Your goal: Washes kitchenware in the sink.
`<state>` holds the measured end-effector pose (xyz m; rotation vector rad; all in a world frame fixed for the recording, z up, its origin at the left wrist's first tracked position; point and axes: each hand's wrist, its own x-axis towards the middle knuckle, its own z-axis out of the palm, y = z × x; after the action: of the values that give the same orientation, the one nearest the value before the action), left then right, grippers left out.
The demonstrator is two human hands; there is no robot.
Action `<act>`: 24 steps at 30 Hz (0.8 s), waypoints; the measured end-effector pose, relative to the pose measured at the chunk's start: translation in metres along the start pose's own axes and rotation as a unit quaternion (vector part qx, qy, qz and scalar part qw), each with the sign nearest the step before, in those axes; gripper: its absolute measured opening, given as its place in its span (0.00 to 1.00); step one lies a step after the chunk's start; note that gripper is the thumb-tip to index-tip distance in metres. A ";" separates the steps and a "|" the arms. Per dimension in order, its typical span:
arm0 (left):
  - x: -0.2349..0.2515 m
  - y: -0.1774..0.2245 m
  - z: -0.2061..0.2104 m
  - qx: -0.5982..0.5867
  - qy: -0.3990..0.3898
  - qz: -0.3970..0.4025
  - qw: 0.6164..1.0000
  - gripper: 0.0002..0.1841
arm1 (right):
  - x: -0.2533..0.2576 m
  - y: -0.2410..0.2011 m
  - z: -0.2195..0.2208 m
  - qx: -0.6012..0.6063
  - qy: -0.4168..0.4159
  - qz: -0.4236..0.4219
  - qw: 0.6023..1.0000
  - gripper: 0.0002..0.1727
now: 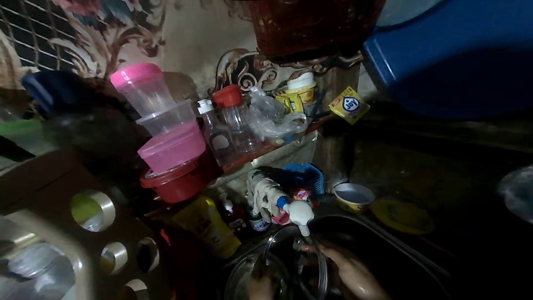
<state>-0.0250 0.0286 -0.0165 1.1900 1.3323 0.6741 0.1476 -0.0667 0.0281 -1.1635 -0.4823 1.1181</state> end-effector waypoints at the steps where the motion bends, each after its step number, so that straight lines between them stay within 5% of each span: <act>1: 0.001 0.000 0.000 -0.011 0.003 0.001 1.000 0.29 | 0.002 0.000 -0.001 0.005 -0.004 0.002 1.000 0.22; 18: 0.008 -0.013 -0.005 -0.124 0.052 -0.034 0.990 0.21 | 0.011 0.007 -0.005 0.007 -0.014 -0.011 1.000 0.20; 21: 0.010 -0.013 -0.006 -0.175 0.042 -0.061 0.982 0.14 | 0.014 0.011 -0.006 0.002 -0.009 -0.024 1.000 0.18; 24: 0.007 -0.009 -0.007 -0.216 0.003 -0.082 0.973 0.17 | 0.017 0.016 -0.006 -0.011 0.021 -0.025 0.999 0.18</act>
<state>-0.0324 0.0344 -0.0261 0.7205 1.1945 0.7973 0.1528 -0.0549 0.0074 -1.1856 -0.4889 1.0461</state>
